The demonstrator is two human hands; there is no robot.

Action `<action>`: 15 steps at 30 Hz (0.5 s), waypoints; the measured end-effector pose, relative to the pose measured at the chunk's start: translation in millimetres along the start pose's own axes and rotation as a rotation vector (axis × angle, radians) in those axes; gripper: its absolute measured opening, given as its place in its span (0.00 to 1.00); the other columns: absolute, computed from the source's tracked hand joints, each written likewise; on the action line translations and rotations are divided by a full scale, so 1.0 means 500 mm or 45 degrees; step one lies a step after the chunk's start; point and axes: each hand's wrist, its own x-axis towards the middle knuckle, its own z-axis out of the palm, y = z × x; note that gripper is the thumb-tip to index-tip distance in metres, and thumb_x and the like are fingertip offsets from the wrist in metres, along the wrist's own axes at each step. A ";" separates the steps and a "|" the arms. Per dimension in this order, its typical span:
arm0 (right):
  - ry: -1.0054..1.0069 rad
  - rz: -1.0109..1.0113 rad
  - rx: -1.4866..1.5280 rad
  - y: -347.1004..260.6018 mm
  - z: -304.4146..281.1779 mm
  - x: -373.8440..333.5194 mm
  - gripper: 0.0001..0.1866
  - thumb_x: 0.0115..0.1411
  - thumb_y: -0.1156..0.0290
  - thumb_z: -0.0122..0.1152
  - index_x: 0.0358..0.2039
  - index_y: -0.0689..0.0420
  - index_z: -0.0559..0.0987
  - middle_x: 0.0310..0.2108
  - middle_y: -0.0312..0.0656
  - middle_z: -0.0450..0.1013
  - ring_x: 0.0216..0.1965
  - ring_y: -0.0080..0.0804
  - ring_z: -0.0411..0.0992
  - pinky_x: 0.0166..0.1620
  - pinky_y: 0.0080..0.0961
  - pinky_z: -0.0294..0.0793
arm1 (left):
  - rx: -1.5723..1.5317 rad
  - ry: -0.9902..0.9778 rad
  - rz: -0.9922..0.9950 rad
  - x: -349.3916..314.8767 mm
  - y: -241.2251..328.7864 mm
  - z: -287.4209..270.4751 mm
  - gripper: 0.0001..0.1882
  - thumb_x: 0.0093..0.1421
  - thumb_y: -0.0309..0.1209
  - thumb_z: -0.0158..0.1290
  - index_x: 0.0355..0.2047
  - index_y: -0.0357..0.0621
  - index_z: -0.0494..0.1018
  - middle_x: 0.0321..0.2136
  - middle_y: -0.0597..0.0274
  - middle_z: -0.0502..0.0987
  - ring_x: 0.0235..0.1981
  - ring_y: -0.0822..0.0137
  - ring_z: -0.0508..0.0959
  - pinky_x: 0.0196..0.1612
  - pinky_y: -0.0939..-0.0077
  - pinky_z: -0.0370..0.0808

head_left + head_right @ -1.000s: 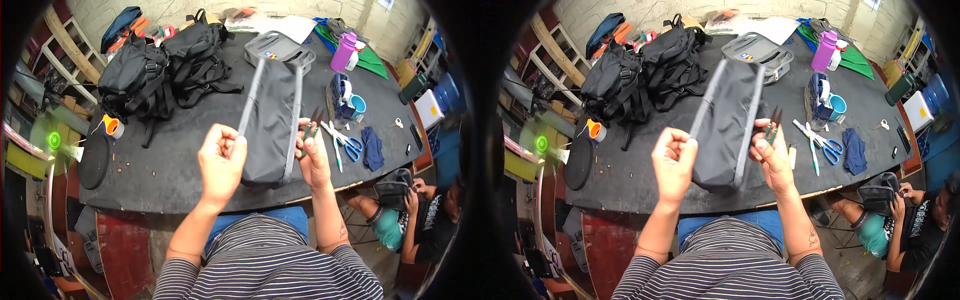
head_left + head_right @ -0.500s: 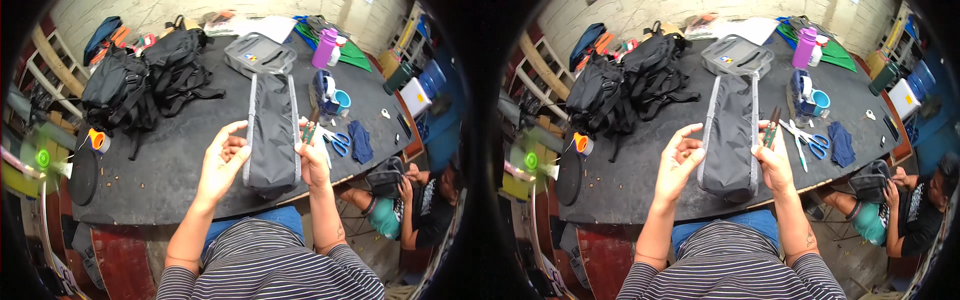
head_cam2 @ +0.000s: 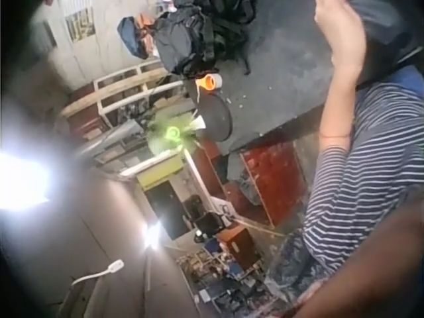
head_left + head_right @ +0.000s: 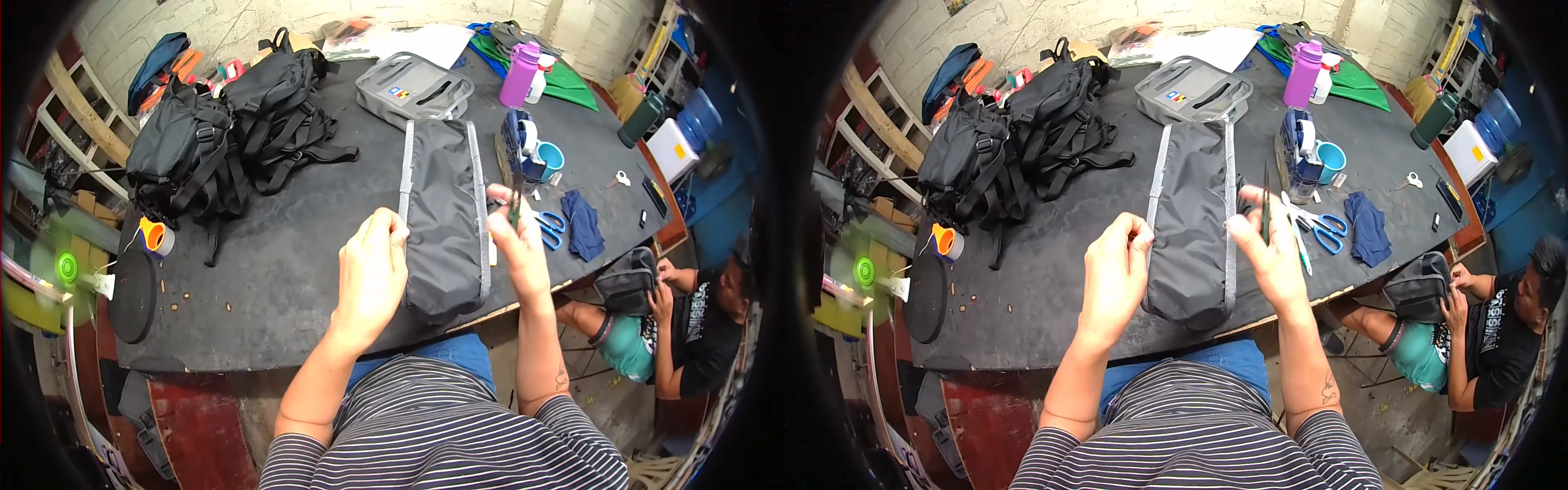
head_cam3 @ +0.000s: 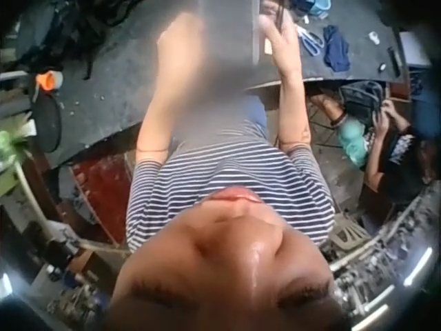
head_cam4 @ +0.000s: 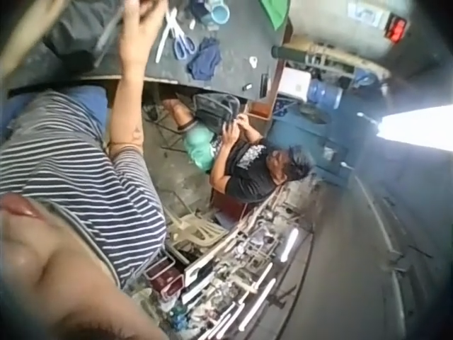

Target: Cleaning and inspecting manufactured soft bags by removing loose threads and using a brush and lighter.

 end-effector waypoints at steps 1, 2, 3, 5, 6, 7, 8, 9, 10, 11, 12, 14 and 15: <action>0.057 -0.040 -0.017 0.001 -0.002 0.002 0.29 0.61 0.61 0.57 0.58 0.63 0.66 0.31 0.32 0.59 0.35 0.22 0.59 0.43 0.19 0.62 | -0.031 -0.046 -0.056 0.002 -0.002 0.002 0.03 0.61 0.22 0.47 0.31 0.37 0.65 0.24 0.47 0.73 0.27 0.44 0.74 0.30 0.59 0.70; 0.140 -0.232 -0.164 -0.009 0.009 0.008 0.30 0.64 0.62 0.53 0.62 0.65 0.61 0.35 0.38 0.60 0.37 0.27 0.61 0.45 0.23 0.62 | -0.057 -0.088 -0.112 0.004 -0.004 0.003 0.03 0.62 0.23 0.46 0.31 0.37 0.64 0.25 0.47 0.73 0.26 0.44 0.73 0.30 0.60 0.70; 0.109 -0.338 -0.330 -0.023 0.013 0.010 0.30 0.63 0.64 0.53 0.62 0.65 0.61 0.36 0.40 0.61 0.38 0.30 0.62 0.46 0.24 0.63 | -0.115 -0.111 -0.146 0.004 -0.008 0.008 0.03 0.64 0.23 0.44 0.32 0.37 0.64 0.24 0.47 0.72 0.25 0.46 0.73 0.30 0.62 0.70; 0.040 -0.531 -0.593 -0.046 0.024 0.013 0.27 0.60 0.71 0.57 0.60 0.63 0.65 0.36 0.43 0.62 0.38 0.33 0.63 0.45 0.24 0.64 | -0.246 -0.094 -0.122 0.002 -0.023 0.020 0.03 0.64 0.23 0.44 0.32 0.38 0.63 0.23 0.49 0.70 0.23 0.51 0.71 0.30 0.66 0.69; -0.027 -0.522 -0.566 -0.051 0.034 0.012 0.25 0.57 0.75 0.61 0.56 0.60 0.71 0.35 0.42 0.63 0.36 0.32 0.64 0.41 0.23 0.66 | -0.293 -0.102 -0.191 0.002 -0.032 0.023 0.04 0.64 0.23 0.44 0.31 0.38 0.64 0.22 0.54 0.69 0.22 0.61 0.70 0.30 0.71 0.69; -0.015 -0.525 -0.554 -0.048 0.046 0.011 0.24 0.55 0.76 0.62 0.54 0.59 0.73 0.35 0.42 0.63 0.34 0.32 0.65 0.40 0.23 0.66 | -0.368 -0.071 -0.186 0.004 -0.044 0.024 0.04 0.65 0.24 0.45 0.31 0.37 0.65 0.22 0.57 0.69 0.23 0.67 0.69 0.30 0.74 0.68; -0.002 -0.527 -0.548 -0.042 0.052 0.011 0.23 0.54 0.77 0.63 0.52 0.58 0.75 0.34 0.41 0.63 0.33 0.31 0.65 0.38 0.23 0.67 | -0.448 -0.041 -0.180 0.007 -0.053 0.025 0.05 0.65 0.25 0.45 0.31 0.37 0.66 0.22 0.61 0.70 0.23 0.72 0.68 0.29 0.77 0.67; 0.001 -0.561 -0.548 -0.036 0.050 0.014 0.22 0.51 0.78 0.65 0.49 0.59 0.77 0.33 0.41 0.64 0.33 0.32 0.66 0.37 0.23 0.67 | -0.624 -0.069 -0.280 0.010 -0.058 0.022 0.06 0.65 0.26 0.47 0.33 0.35 0.69 0.23 0.68 0.71 0.25 0.79 0.67 0.29 0.82 0.65; -0.003 -0.563 -0.549 -0.038 0.049 0.012 0.22 0.51 0.78 0.65 0.49 0.59 0.77 0.33 0.41 0.64 0.33 0.32 0.66 0.37 0.23 0.67 | -0.625 -0.064 -0.281 0.009 -0.056 0.019 0.06 0.65 0.26 0.47 0.33 0.35 0.69 0.23 0.68 0.71 0.25 0.79 0.67 0.29 0.82 0.65; 0.000 -0.524 -0.526 -0.040 0.050 0.006 0.22 0.49 0.78 0.65 0.48 0.59 0.78 0.32 0.41 0.64 0.33 0.32 0.66 0.38 0.23 0.67 | -0.732 -0.065 -0.311 0.008 -0.042 0.009 0.06 0.65 0.26 0.47 0.34 0.35 0.71 0.23 0.68 0.72 0.25 0.80 0.68 0.29 0.83 0.66; 0.003 -0.485 -0.504 -0.043 0.050 0.002 0.22 0.48 0.78 0.66 0.47 0.59 0.78 0.31 0.41 0.64 0.33 0.32 0.66 0.38 0.24 0.67 | -0.839 -0.065 -0.340 0.007 -0.036 0.003 0.06 0.64 0.26 0.48 0.34 0.34 0.72 0.24 0.69 0.73 0.26 0.80 0.68 0.30 0.84 0.67; 0.024 -0.503 -0.579 -0.045 0.050 0.001 0.22 0.47 0.79 0.66 0.46 0.59 0.79 0.32 0.41 0.64 0.33 0.32 0.66 0.39 0.24 0.68 | -0.567 0.011 -0.251 -0.005 -0.019 -0.003 0.06 0.61 0.25 0.52 0.36 0.34 0.75 0.26 0.62 0.77 0.26 0.76 0.74 0.31 0.80 0.72; 0.032 -0.535 -0.584 -0.041 0.051 0.001 0.22 0.47 0.79 0.66 0.46 0.59 0.79 0.32 0.41 0.65 0.33 0.32 0.67 0.39 0.24 0.68 | -0.414 0.050 -0.198 -0.008 0.004 -0.007 0.07 0.60 0.25 0.53 0.36 0.34 0.75 0.27 0.59 0.77 0.26 0.73 0.76 0.31 0.77 0.73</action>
